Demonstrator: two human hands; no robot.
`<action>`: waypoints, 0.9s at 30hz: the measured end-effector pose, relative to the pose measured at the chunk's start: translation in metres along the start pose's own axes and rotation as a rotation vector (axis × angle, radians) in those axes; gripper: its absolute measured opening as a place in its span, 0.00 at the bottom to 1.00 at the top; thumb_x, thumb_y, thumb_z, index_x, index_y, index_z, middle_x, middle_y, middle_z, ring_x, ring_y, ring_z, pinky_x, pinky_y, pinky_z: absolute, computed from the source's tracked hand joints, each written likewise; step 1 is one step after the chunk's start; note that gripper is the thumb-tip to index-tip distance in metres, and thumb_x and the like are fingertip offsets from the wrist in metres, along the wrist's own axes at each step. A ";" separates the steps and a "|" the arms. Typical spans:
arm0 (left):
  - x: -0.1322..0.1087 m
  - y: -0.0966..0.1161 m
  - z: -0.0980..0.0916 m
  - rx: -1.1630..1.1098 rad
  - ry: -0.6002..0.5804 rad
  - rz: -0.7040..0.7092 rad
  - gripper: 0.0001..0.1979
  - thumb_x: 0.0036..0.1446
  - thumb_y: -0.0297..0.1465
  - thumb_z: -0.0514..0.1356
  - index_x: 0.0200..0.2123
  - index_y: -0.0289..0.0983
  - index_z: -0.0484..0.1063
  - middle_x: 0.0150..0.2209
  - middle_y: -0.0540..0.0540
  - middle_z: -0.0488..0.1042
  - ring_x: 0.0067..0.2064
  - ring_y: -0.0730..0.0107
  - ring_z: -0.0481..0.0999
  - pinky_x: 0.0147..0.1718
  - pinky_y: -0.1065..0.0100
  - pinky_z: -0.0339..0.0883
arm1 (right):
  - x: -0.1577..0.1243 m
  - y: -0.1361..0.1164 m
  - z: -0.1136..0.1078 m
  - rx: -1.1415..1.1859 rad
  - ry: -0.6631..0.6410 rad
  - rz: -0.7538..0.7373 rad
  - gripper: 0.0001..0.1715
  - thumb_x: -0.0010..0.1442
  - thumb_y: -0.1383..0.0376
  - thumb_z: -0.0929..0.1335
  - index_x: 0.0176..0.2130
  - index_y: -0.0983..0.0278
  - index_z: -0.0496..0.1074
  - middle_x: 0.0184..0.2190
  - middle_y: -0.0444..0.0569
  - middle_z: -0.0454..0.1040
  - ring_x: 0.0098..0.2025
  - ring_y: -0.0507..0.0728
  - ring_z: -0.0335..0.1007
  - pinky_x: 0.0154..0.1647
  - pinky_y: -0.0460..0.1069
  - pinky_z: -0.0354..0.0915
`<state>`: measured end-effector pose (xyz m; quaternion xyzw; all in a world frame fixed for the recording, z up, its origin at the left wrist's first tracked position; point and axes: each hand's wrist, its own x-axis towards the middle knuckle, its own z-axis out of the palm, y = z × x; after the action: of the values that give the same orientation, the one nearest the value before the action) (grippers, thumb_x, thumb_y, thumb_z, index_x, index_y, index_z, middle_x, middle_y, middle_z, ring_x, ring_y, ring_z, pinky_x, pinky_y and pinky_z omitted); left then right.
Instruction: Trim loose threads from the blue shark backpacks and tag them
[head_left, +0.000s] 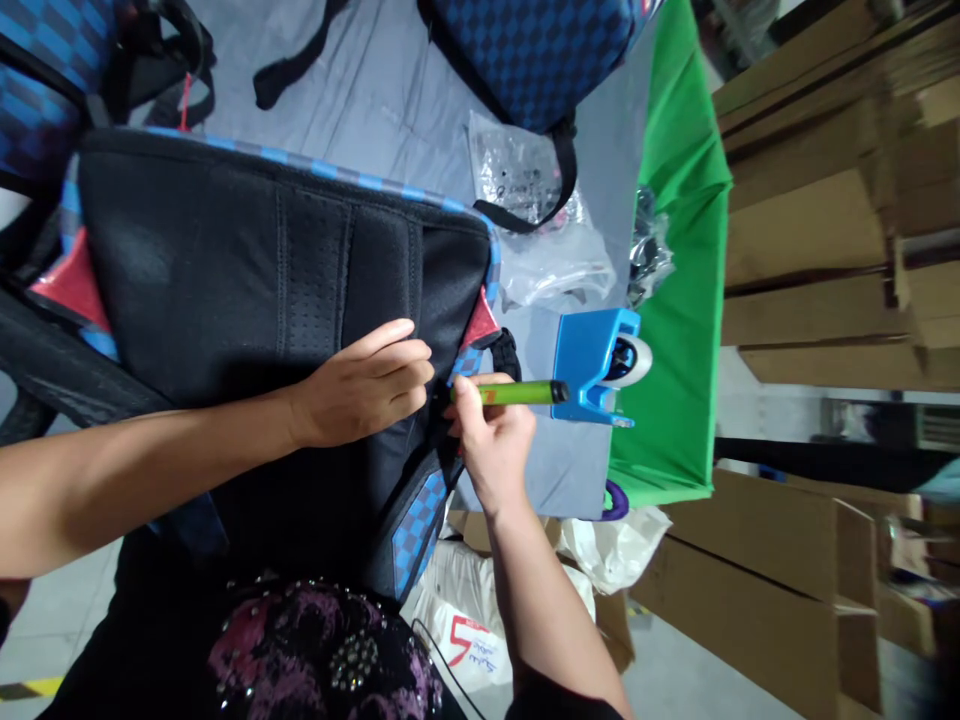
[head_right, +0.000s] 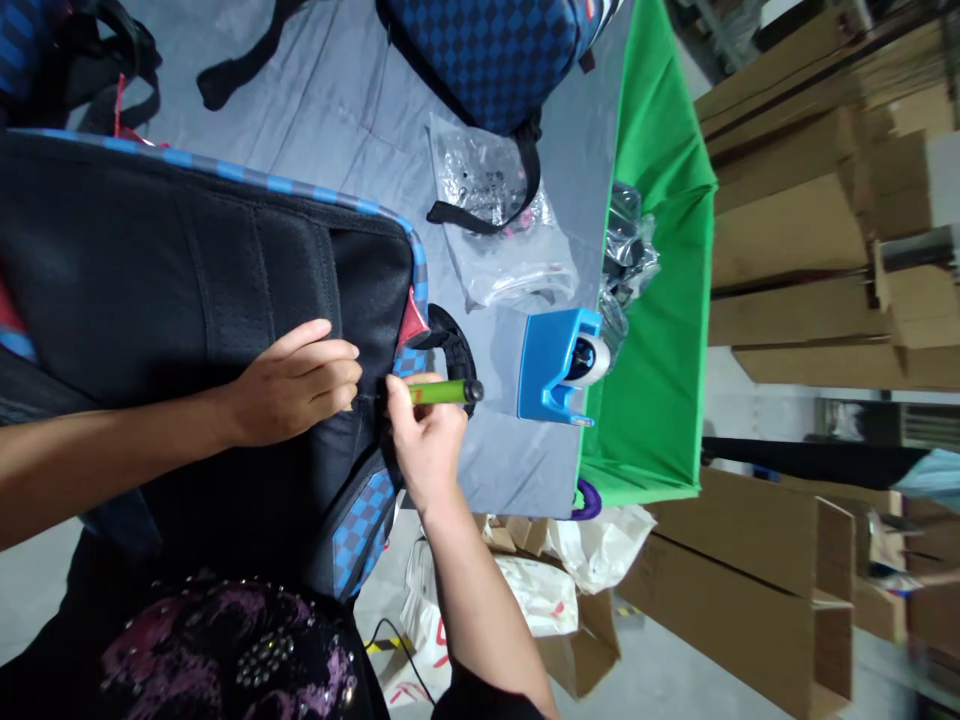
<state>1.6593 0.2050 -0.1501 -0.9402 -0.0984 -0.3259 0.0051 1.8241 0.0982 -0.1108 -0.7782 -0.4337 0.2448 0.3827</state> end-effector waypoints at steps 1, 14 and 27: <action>0.000 0.000 -0.001 -0.005 0.024 0.005 0.07 0.67 0.28 0.55 0.37 0.38 0.74 0.43 0.52 0.77 0.56 0.72 0.72 0.72 0.60 0.49 | -0.001 0.000 0.000 0.035 0.026 0.038 0.19 0.63 0.51 0.68 0.31 0.63 0.70 0.22 0.43 0.72 0.20 0.50 0.66 0.19 0.45 0.62; -0.003 -0.001 0.003 0.022 0.053 0.021 0.08 0.67 0.29 0.54 0.38 0.37 0.73 0.43 0.51 0.77 0.54 0.69 0.71 0.69 0.57 0.53 | -0.011 0.011 0.008 0.029 0.035 -0.128 0.14 0.63 0.53 0.69 0.37 0.62 0.72 0.31 0.46 0.75 0.30 0.54 0.72 0.31 0.50 0.70; 0.085 -0.026 -0.059 0.175 -0.678 0.109 0.16 0.51 0.41 0.69 0.34 0.35 0.76 0.35 0.41 0.80 0.41 0.58 0.78 0.42 0.61 0.63 | -0.056 0.006 0.013 -0.046 0.058 -0.441 0.16 0.66 0.59 0.66 0.52 0.59 0.73 0.44 0.51 0.80 0.43 0.59 0.79 0.56 0.61 0.71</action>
<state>1.6840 0.2413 -0.0527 -0.9948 -0.0719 0.0152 0.0698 1.7892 0.0528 -0.1201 -0.6797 -0.5876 0.1229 0.4215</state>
